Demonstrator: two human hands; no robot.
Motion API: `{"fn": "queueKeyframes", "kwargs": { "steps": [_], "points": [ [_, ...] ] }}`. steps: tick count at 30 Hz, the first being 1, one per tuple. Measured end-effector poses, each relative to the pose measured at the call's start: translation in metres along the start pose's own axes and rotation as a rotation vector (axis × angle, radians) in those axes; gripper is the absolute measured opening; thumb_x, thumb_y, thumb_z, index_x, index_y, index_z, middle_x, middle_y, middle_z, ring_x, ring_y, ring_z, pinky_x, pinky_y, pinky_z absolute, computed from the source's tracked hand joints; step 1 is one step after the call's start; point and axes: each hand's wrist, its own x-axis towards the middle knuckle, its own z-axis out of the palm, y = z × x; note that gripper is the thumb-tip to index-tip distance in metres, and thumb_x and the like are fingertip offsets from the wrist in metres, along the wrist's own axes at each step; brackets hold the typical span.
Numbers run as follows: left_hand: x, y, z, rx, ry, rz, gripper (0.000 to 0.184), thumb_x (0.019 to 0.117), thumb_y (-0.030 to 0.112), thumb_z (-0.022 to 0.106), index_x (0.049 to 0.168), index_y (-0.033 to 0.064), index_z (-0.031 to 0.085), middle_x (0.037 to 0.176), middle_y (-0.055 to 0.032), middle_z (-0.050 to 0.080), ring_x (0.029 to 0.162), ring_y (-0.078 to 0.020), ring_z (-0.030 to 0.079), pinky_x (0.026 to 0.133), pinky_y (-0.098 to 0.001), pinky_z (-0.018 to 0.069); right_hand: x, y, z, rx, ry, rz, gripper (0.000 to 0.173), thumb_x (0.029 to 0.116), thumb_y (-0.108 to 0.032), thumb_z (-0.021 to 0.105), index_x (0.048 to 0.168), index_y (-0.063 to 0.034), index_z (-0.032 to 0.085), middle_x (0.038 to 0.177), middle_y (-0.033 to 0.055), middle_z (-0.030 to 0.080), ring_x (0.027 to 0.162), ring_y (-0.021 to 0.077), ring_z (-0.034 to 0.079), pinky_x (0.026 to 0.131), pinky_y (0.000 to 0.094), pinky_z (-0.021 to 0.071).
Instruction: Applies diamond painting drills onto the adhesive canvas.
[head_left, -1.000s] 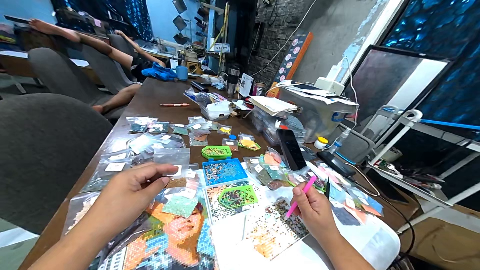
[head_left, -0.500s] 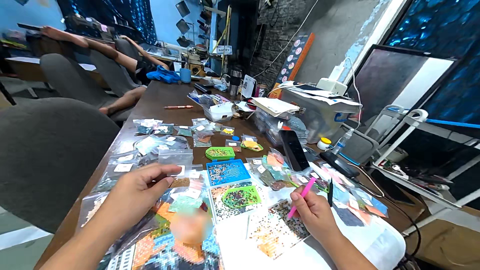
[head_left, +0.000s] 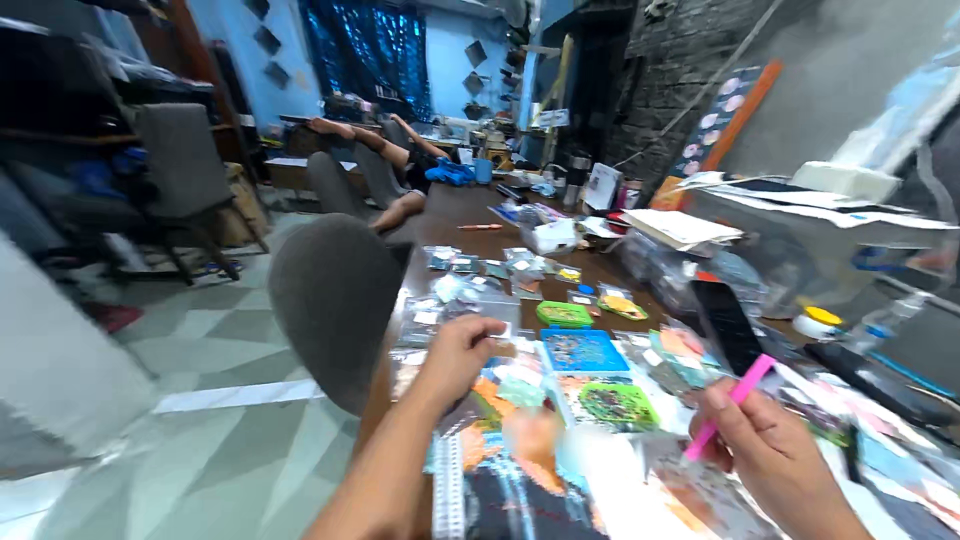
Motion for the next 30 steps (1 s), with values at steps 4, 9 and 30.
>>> {"fn": "queueKeyframes", "kwargs": {
  "steps": [4,9,30],
  "points": [
    [0.001,0.002,0.001,-0.028,-0.047,-0.059,0.026,0.1008,0.004,0.057,0.123,0.0048,0.07,0.116,-0.0099,0.068,0.093,-0.0167,0.065,0.084,-0.0357,0.0548,0.012,-0.036,0.052,0.065,-0.156,-0.083,0.026,0.1085,-0.031,0.048,0.092,-0.0141,0.057,0.069,-0.0143,0.06,0.058,-0.0073,0.057,0.052,0.0139,0.0497],
    [0.0,0.003,0.0,-0.031,-0.062,-0.102,0.027,0.1018,0.004,0.056,0.124,0.007,0.07,0.117,-0.0087,0.067,0.091,-0.0147,0.065,0.082,-0.0334,0.0545,0.023,-0.046,0.115,0.112,-0.224,-0.197,0.034,0.1078,-0.036,0.049,0.087,-0.0114,0.058,0.063,-0.0105,0.055,0.053,-0.0076,0.052,0.048,0.0129,0.0461],
    [0.001,0.005,0.005,-0.045,-0.065,-0.076,0.024,0.1004,0.002,0.058,0.119,0.0076,0.073,0.113,-0.0068,0.068,0.096,-0.013,0.064,0.087,-0.031,0.0526,0.019,-0.014,0.161,0.111,-0.195,-0.159,0.037,0.1048,-0.042,0.054,0.085,-0.012,0.061,0.06,-0.0088,0.054,0.048,-0.0052,0.051,0.045,0.0138,0.0449]
  ]
}}
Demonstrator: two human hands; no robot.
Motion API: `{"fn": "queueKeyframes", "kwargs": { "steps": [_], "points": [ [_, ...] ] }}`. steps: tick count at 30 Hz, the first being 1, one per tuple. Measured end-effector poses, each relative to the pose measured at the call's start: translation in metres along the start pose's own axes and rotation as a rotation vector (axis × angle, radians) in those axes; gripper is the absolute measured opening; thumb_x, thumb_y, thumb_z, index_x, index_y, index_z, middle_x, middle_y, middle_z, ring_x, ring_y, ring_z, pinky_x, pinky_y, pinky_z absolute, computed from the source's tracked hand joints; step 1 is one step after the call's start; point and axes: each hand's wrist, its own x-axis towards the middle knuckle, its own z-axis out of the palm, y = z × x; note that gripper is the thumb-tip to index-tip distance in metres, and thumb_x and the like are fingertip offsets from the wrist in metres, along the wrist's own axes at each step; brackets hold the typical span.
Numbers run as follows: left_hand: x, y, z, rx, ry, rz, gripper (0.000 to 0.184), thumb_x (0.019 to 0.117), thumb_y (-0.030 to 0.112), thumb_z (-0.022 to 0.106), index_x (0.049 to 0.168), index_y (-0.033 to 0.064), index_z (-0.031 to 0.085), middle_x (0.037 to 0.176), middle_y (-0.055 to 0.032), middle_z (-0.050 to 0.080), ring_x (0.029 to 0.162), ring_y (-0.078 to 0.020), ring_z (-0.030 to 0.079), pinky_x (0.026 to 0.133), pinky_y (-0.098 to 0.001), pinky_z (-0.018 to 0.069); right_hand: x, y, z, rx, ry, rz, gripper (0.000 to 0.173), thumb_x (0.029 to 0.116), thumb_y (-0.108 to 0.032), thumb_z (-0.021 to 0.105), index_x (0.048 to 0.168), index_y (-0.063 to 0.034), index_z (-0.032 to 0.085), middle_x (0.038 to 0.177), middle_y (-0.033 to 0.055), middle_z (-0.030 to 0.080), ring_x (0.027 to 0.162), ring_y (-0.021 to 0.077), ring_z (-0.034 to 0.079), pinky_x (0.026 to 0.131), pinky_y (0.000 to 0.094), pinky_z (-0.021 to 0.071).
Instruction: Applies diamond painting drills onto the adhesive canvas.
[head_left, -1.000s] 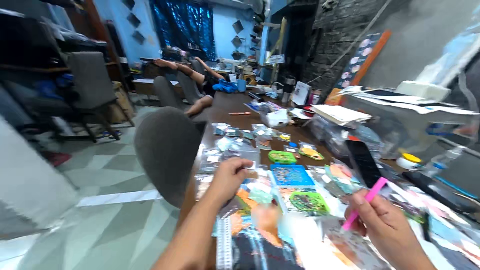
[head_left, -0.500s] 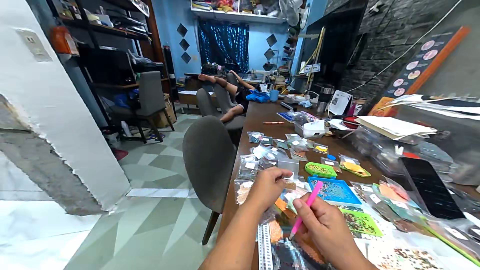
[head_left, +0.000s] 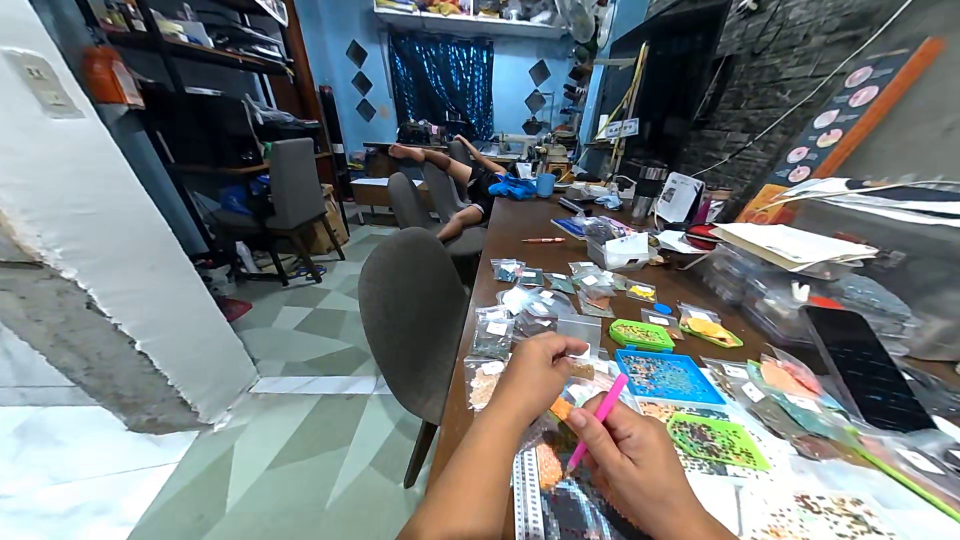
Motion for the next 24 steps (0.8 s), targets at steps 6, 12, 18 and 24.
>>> {"fn": "queueKeyframes", "kwargs": {
  "steps": [6,12,18,24],
  "points": [
    [-0.0006,0.0009,-0.0003,0.012,-0.002,0.012,0.024,0.1003,0.003,0.059,0.118,0.0072,0.073,0.114,-0.0071,0.068,0.094,-0.0123,0.064,0.085,-0.0297,0.0531,0.0003,0.0023,0.0007,-0.02,-0.002,-0.004,0.039,0.1046,-0.044,0.054,0.084,-0.0119,0.061,0.059,-0.0085,0.054,0.048,-0.0051,0.05,0.045,0.0137,0.044],
    [-0.0013,0.0011,0.0006,0.009,0.005,0.02,0.023,0.1008,0.004,0.058,0.118,0.008,0.073,0.109,-0.0059,0.067,0.089,-0.0116,0.062,0.081,-0.0289,0.0523,0.0007,0.0036,0.001,-0.03,-0.012,-0.019,0.04,0.1051,-0.045,0.053,0.084,-0.012,0.061,0.059,-0.0077,0.053,0.047,-0.0041,0.05,0.044,0.0147,0.0436],
    [-0.0012,-0.0006,0.0007,0.019,0.008,0.046,0.023,0.1005,0.003,0.058,0.118,0.0076,0.073,0.109,-0.0063,0.068,0.092,-0.0121,0.063,0.083,-0.0299,0.0529,0.0004,0.0022,0.0025,-0.068,-0.011,-0.031,0.04,0.1047,-0.043,0.053,0.084,-0.0106,0.061,0.058,-0.0072,0.055,0.048,-0.0042,0.051,0.045,0.0146,0.0437],
    [-0.0013,0.0014,0.0019,0.002,-0.003,0.05,0.023,0.1,0.002,0.059,0.118,0.0062,0.073,0.111,-0.0066,0.068,0.094,-0.011,0.064,0.086,-0.028,0.0531,0.0018,-0.0015,0.001,-0.077,-0.035,0.004,0.039,0.1041,-0.044,0.053,0.083,-0.012,0.062,0.058,-0.0084,0.054,0.048,-0.0043,0.051,0.045,0.0149,0.0438]
  ]
}}
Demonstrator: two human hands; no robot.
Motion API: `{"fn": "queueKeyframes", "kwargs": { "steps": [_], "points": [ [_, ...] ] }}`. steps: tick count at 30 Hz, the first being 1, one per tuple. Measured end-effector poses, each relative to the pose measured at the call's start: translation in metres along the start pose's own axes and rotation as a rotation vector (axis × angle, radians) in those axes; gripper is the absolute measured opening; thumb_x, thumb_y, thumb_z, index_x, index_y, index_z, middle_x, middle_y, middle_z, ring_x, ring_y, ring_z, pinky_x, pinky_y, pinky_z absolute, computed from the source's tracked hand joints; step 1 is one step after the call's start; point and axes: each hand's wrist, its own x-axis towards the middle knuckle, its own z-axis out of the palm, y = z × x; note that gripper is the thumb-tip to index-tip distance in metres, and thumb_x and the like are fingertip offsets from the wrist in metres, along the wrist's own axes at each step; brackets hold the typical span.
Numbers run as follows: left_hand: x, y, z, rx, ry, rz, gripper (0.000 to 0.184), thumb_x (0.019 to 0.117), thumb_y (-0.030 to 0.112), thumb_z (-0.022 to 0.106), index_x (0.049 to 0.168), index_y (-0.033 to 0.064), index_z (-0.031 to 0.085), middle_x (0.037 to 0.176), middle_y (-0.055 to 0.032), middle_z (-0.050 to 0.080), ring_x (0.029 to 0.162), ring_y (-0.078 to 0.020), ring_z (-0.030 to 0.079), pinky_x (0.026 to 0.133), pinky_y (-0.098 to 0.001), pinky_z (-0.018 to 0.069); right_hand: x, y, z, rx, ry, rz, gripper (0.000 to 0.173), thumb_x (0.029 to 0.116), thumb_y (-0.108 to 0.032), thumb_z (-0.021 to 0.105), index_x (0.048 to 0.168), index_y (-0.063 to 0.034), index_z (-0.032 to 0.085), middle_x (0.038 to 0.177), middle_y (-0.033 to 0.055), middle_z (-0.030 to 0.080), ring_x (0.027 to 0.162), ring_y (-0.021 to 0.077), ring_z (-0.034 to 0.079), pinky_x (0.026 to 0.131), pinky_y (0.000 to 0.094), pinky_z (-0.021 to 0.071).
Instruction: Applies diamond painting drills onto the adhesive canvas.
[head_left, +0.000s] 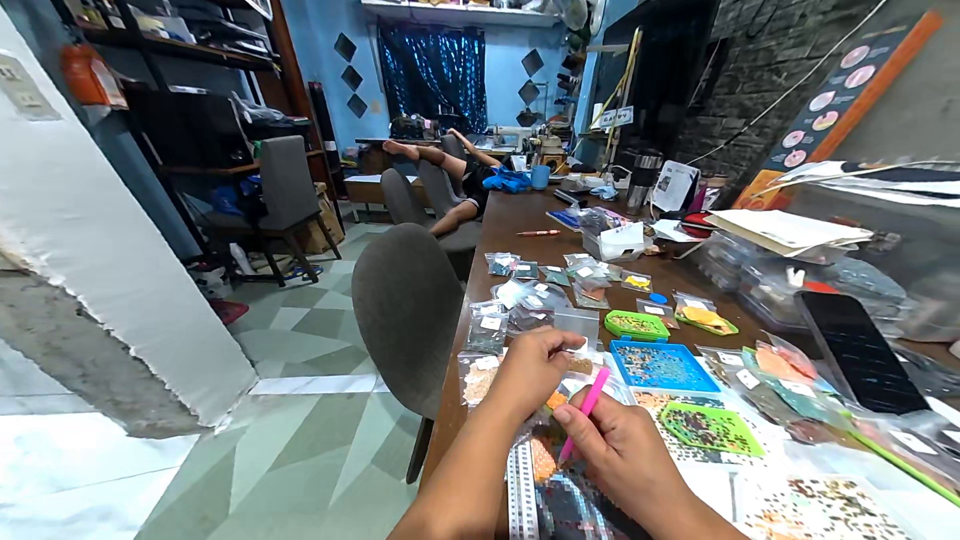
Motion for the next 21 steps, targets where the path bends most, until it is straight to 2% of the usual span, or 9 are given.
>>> {"fn": "queueKeyframes", "kwargs": {
  "steps": [3,7,11,14,17,19,21],
  "points": [
    [0.0,0.0,0.001,-0.032,-0.009,-0.017,0.023,0.1003,0.002,0.059,0.118,0.0056,0.073,0.112,-0.0072,0.068,0.095,-0.0121,0.064,0.087,-0.0299,0.0529,0.003,-0.012,-0.015,0.075,0.03,0.091,0.034,0.1047,-0.038,0.054,0.086,-0.0119,0.063,0.061,-0.0093,0.056,0.05,-0.0035,0.054,0.047,0.0157,0.0471],
    [-0.003,-0.001,-0.002,-0.01,0.001,0.001,0.024,0.1005,0.002,0.057,0.12,0.0032,0.071,0.117,-0.009,0.069,0.098,-0.0146,0.066,0.089,-0.0336,0.0544,0.005,-0.031,-0.065,0.188,0.187,0.171,0.026,0.1056,-0.029,0.051,0.085,-0.0177,0.06,0.062,-0.0104,0.062,0.051,-0.0022,0.058,0.048,0.0142,0.0494],
    [-0.006,0.0,-0.001,0.026,0.039,0.046,0.021,0.0994,0.002,0.061,0.118,0.0022,0.071,0.109,-0.0081,0.07,0.089,-0.0144,0.066,0.081,-0.0354,0.0555,-0.025,-0.017,-0.132,0.185,0.275,0.205,0.027,0.1075,-0.034,0.049,0.087,-0.0198,0.06,0.064,-0.0083,0.064,0.053,-0.0012,0.059,0.051,0.013,0.0495],
    [-0.003,-0.007,0.001,0.048,0.067,0.066,0.02,0.0986,0.001,0.062,0.116,0.0033,0.072,0.105,-0.0069,0.071,0.086,-0.0134,0.066,0.079,-0.0359,0.0558,-0.056,0.003,-0.17,0.142,0.358,0.294,0.028,0.1082,-0.024,0.043,0.087,-0.0154,0.059,0.065,-0.0073,0.064,0.053,-0.0003,0.058,0.051,0.0146,0.049],
    [-0.001,-0.014,0.001,0.073,0.082,0.096,0.022,0.0973,-0.001,0.06,0.116,0.0032,0.072,0.103,-0.0072,0.071,0.083,-0.014,0.065,0.075,-0.0364,0.0551,-0.083,0.016,-0.186,0.045,0.399,0.327,0.026,0.1081,-0.022,0.041,0.089,-0.0137,0.058,0.066,-0.0102,0.062,0.054,-0.0021,0.057,0.052,0.0149,0.0484],
    [-0.002,-0.018,0.0,0.08,0.09,0.092,0.022,0.0967,0.0,0.061,0.115,0.0045,0.072,0.104,-0.0065,0.072,0.084,-0.014,0.066,0.077,-0.0375,0.0559,-0.096,0.021,-0.19,0.008,0.411,0.32,0.026,0.1081,-0.024,0.043,0.09,-0.0129,0.058,0.067,-0.0112,0.06,0.055,-0.0033,0.055,0.053,0.0145,0.0482],
    [-0.001,-0.022,-0.001,0.073,0.099,0.077,0.022,0.0961,0.001,0.06,0.115,0.0057,0.072,0.103,-0.0046,0.072,0.08,-0.0111,0.065,0.071,-0.0341,0.0545,-0.103,0.024,-0.191,-0.026,0.431,0.313,0.026,0.1075,-0.026,0.045,0.088,-0.0128,0.057,0.067,-0.0119,0.059,0.055,-0.0045,0.055,0.052,0.0134,0.0476]
  ]
}}
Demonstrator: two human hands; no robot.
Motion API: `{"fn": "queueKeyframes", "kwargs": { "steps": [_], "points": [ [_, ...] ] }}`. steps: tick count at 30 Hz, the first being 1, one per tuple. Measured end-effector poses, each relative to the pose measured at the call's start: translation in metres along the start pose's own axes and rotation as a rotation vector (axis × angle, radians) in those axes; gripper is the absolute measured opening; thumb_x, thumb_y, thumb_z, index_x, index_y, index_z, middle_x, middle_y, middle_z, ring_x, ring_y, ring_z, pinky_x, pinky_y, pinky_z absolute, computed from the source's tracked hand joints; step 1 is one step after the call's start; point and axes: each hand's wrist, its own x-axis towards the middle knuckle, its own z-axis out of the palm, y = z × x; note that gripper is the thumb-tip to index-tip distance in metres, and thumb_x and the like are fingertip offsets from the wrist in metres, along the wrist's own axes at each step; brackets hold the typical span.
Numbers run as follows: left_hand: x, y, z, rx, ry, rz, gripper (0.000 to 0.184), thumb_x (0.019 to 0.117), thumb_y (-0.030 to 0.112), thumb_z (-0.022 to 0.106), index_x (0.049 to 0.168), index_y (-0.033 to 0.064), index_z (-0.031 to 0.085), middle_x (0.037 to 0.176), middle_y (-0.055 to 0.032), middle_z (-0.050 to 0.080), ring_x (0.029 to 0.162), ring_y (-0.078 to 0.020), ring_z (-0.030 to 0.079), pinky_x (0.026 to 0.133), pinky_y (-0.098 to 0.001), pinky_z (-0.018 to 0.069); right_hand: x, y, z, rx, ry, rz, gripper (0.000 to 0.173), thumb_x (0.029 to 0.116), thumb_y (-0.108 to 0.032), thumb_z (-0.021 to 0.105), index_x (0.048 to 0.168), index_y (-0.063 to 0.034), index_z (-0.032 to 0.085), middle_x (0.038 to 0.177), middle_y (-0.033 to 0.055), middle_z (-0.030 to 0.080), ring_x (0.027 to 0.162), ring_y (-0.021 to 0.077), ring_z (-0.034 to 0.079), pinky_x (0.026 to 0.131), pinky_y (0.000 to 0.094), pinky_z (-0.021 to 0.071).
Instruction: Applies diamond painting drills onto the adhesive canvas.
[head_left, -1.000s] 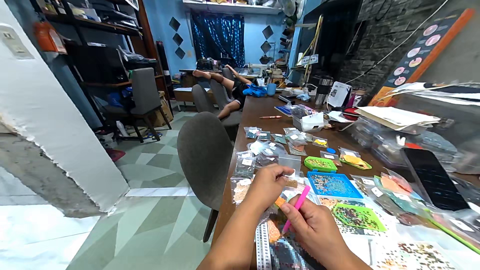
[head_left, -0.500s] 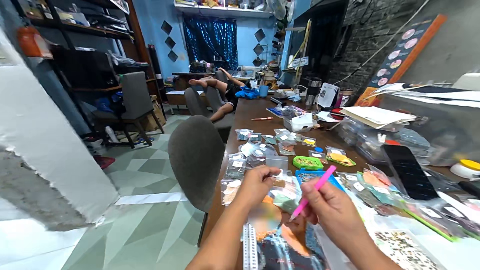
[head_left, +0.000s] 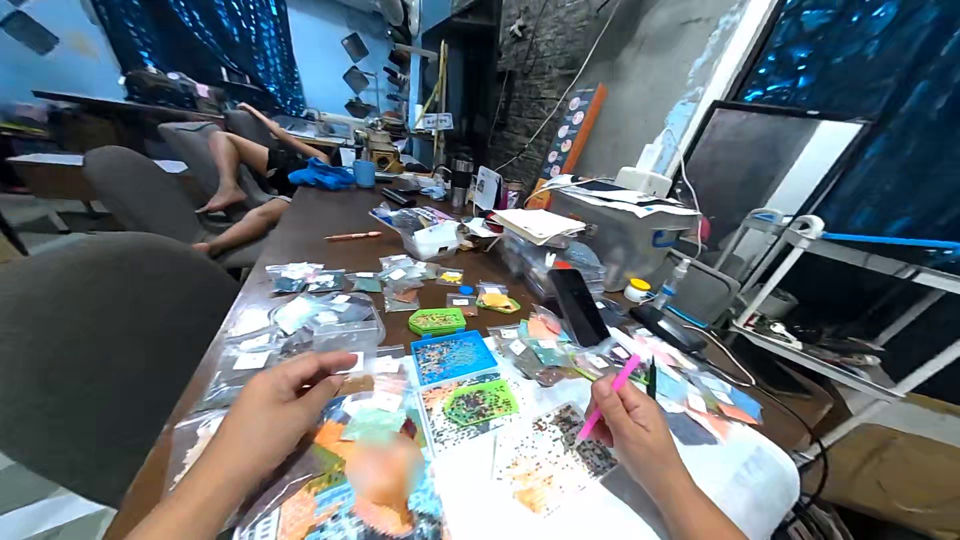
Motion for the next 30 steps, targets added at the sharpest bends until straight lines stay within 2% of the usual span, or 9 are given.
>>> {"fn": "queueKeyframes", "kwargs": {
  "steps": [3,8,12,17,25,30],
  "points": [
    [-0.001,-0.002,0.0,-0.021,0.016,-0.027,0.024,0.0949,0.002,0.06,0.115,0.006,0.071,0.1,-0.0033,0.071,0.071,-0.0074,0.062,0.062,-0.0282,0.052,-0.004,0.003,-0.001,-0.02,0.036,-0.026,0.027,0.1071,-0.026,0.046,0.086,-0.0132,0.057,0.066,-0.0123,0.057,0.054,-0.0053,0.054,0.052,0.0127,0.0471],
    [-0.001,-0.008,-0.002,-0.021,0.025,0.003,0.024,0.0936,0.005,0.06,0.115,0.0049,0.071,0.098,-0.003,0.071,0.071,-0.0058,0.062,0.063,-0.0263,0.0517,-0.003,0.006,0.001,-0.101,0.099,-0.091,0.027,0.106,-0.026,0.05,0.084,-0.0116,0.058,0.064,-0.0122,0.055,0.053,-0.0071,0.053,0.052,0.0111,0.0464],
    [-0.002,0.0,-0.004,-0.006,0.007,-0.06,0.024,0.0957,0.002,0.06,0.118,0.004,0.07,0.101,-0.0046,0.071,0.071,-0.0056,0.06,0.063,-0.0261,0.0499,-0.003,0.006,0.001,-0.135,0.119,-0.074,0.028,0.1052,-0.028,0.052,0.083,-0.0121,0.059,0.062,-0.0125,0.053,0.052,-0.0075,0.051,0.05,0.0107,0.0449],
    [-0.003,0.001,-0.004,0.003,0.003,-0.041,0.024,0.0947,0.003,0.06,0.117,0.0032,0.07,0.101,-0.0046,0.071,0.073,-0.005,0.061,0.065,-0.0257,0.051,-0.004,0.007,0.003,-0.132,0.063,-0.106,0.029,0.1045,-0.029,0.053,0.082,-0.012,0.06,0.062,-0.013,0.052,0.053,-0.0081,0.051,0.051,0.0103,0.0447],
    [-0.002,-0.004,-0.003,0.002,0.006,-0.019,0.024,0.0939,0.005,0.06,0.115,0.0056,0.071,0.099,-0.0017,0.07,0.069,-0.0042,0.059,0.059,-0.024,0.0491,-0.004,0.011,0.005,-0.144,0.022,-0.136,0.031,0.1053,-0.033,0.053,0.083,-0.0127,0.06,0.061,-0.013,0.051,0.052,-0.0087,0.049,0.05,0.0099,0.0426],
    [-0.002,-0.004,-0.003,-0.002,0.001,-0.011,0.024,0.094,0.005,0.059,0.115,0.0054,0.071,0.099,-0.0025,0.071,0.07,-0.0053,0.06,0.061,-0.0256,0.0508,-0.005,0.013,0.004,-0.159,0.005,-0.158,0.033,0.1059,-0.035,0.053,0.085,-0.0116,0.061,0.062,-0.0123,0.052,0.053,-0.0085,0.049,0.05,0.0103,0.0423]
  ]
}}
